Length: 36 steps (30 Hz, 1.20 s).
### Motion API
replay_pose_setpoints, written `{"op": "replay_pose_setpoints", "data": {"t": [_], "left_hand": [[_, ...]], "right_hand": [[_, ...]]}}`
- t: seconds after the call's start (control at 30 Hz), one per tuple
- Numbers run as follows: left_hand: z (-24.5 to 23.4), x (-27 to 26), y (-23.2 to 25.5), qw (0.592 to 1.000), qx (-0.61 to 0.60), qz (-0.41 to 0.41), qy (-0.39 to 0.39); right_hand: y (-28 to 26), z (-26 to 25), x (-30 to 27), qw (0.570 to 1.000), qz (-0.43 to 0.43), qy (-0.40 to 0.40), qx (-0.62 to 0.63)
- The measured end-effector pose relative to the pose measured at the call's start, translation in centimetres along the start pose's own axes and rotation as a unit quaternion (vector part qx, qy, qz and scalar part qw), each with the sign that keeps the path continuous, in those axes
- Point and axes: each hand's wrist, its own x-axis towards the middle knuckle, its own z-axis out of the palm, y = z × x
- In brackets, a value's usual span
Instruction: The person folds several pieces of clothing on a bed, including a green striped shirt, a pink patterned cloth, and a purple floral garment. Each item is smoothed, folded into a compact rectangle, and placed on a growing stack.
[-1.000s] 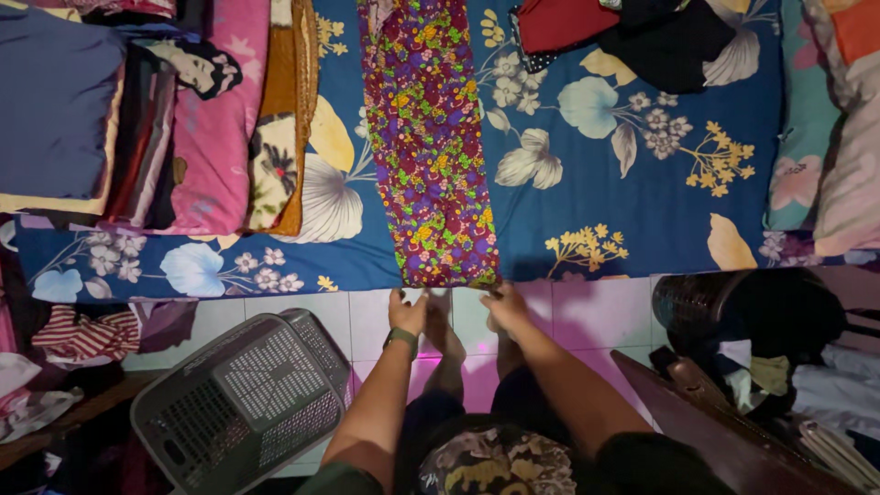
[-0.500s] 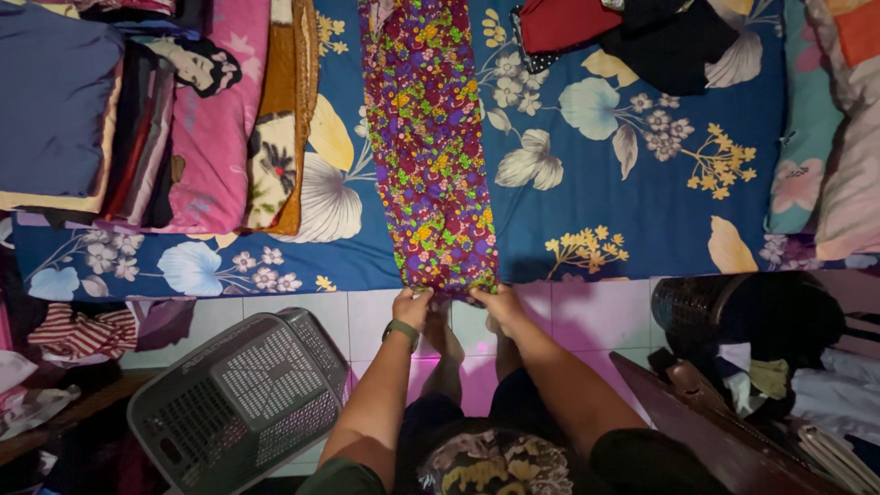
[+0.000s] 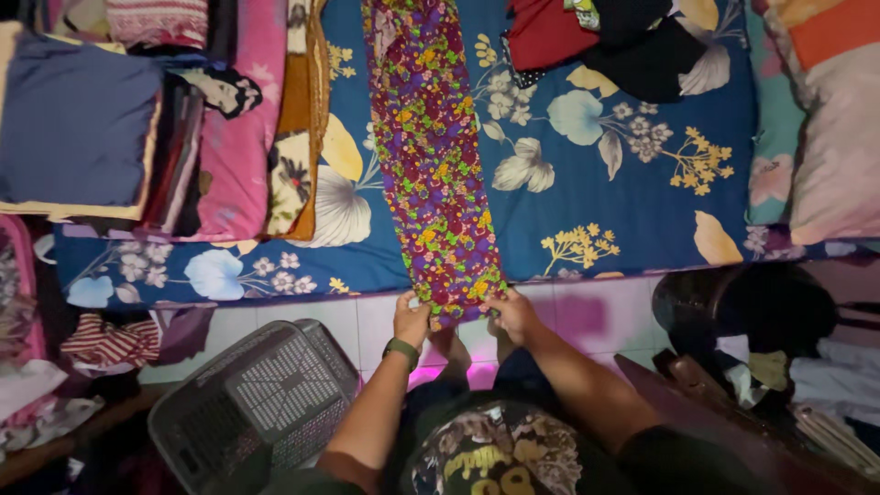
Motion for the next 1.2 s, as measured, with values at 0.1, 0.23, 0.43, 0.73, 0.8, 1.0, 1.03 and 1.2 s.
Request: {"op": "replay_pose_setpoints", "data": {"t": [0.1, 0.23, 0.43, 0.73, 0.8, 1.0, 1.03, 1.2], "left_hand": [[0.6, -1.2, 1.1, 1.0, -0.004, 0.024, 0.005], [0.8, -2.2, 2.6, 0.995, 0.08, 0.064, 0.006], [1.1, -2.0, 5.1, 0.994, 0.031, 0.096, -0.033], [2.9, 3.2, 10.9, 0.993, -0.107, 0.019, -0.045], [3.7, 4.7, 12.2, 0.991, -0.13, -0.011, -0.03], [4.7, 9.3, 15.7, 0.99, -0.129, -0.057, -0.011], [4.8, 10.1, 16.2, 0.987, -0.15, -0.056, -0.019], [5.4, 13.2, 18.2, 0.976, -0.202, -0.073, -0.023]], "right_hand": [[0.0, -0.2, 0.0, 0.999, -0.013, 0.034, 0.009], [-1.2, 0.8, -1.0, 0.991, -0.115, 0.065, 0.003], [-4.2, 2.8, -2.2, 0.985, -0.13, 0.115, -0.015], [-9.5, 2.8, 4.0, 0.996, -0.068, 0.005, 0.063], [-11.3, 2.8, 5.6, 0.994, -0.046, -0.037, 0.095], [-16.4, 3.3, 10.2, 0.982, 0.011, -0.094, 0.167], [-17.1, 3.4, 11.0, 0.979, 0.024, -0.104, 0.174], [-19.7, 4.1, 15.2, 0.975, 0.079, -0.098, 0.186]]}}
